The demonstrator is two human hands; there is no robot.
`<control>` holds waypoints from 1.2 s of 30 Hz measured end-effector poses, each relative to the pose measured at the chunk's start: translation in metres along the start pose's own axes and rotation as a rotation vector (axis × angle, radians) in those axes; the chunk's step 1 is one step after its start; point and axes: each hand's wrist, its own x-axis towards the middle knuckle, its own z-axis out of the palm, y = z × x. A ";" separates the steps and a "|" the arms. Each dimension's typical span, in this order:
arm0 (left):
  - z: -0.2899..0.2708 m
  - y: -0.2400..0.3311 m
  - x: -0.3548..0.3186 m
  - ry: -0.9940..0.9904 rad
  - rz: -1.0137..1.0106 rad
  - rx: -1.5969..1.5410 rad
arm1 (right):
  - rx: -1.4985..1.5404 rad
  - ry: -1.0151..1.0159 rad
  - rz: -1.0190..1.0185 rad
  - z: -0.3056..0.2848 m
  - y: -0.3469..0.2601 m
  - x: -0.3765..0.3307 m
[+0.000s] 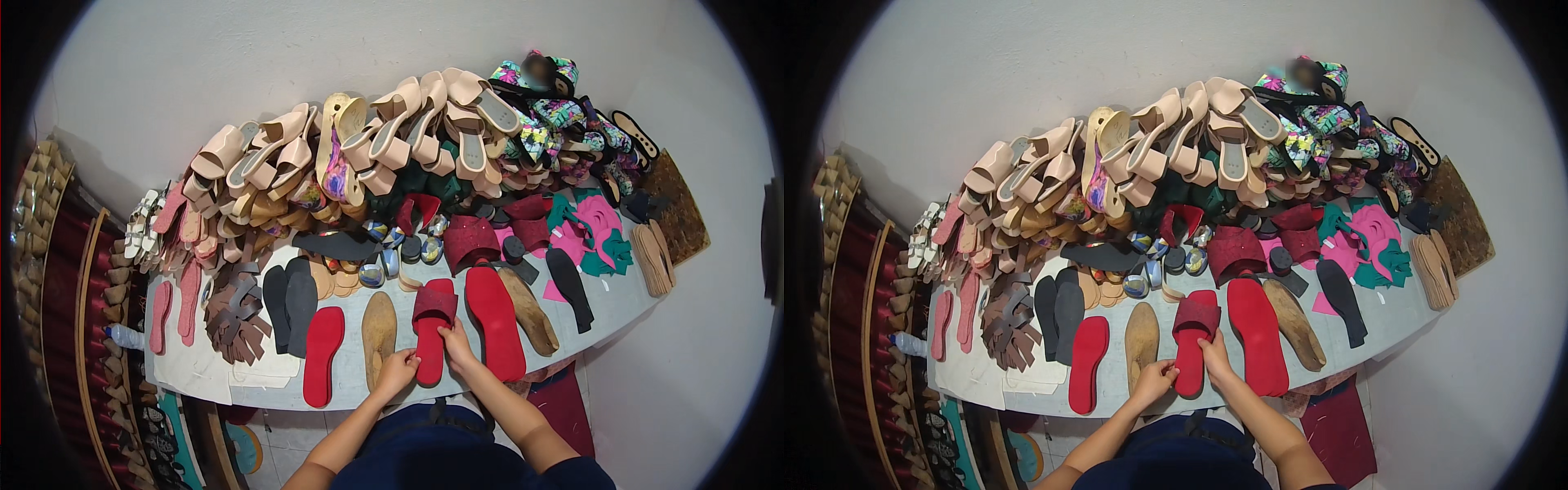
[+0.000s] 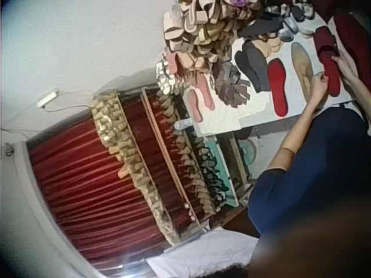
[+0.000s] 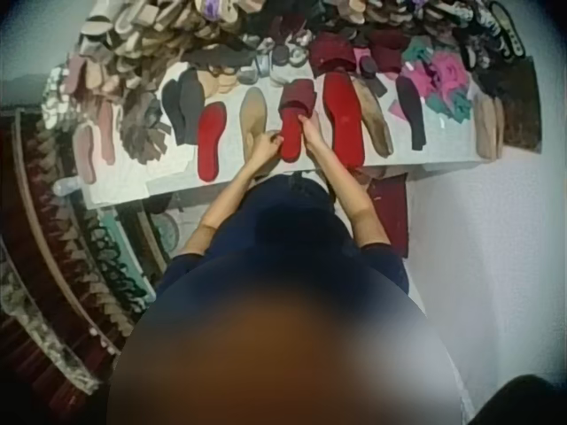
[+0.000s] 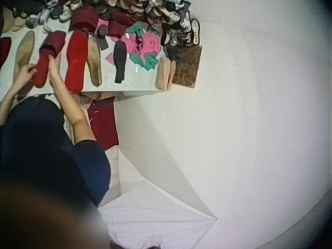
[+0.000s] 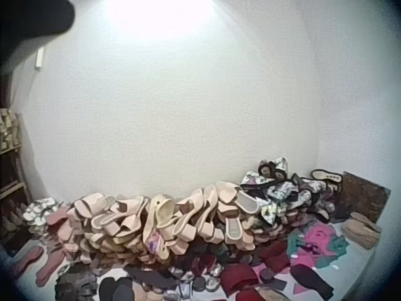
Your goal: Assembling shoe components by fitting uppers to soles using lasts and applying adhesive.
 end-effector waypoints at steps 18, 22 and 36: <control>-0.004 0.006 -0.003 -0.020 0.139 0.141 | -0.447 0.197 -0.264 0.006 0.045 -0.021; -0.004 0.011 -0.006 -0.081 0.116 0.137 | -0.603 0.330 -0.387 0.009 0.047 -0.021; 0.006 -0.008 -0.011 -0.023 0.195 0.090 | -0.905 0.463 -0.304 0.035 0.009 -0.040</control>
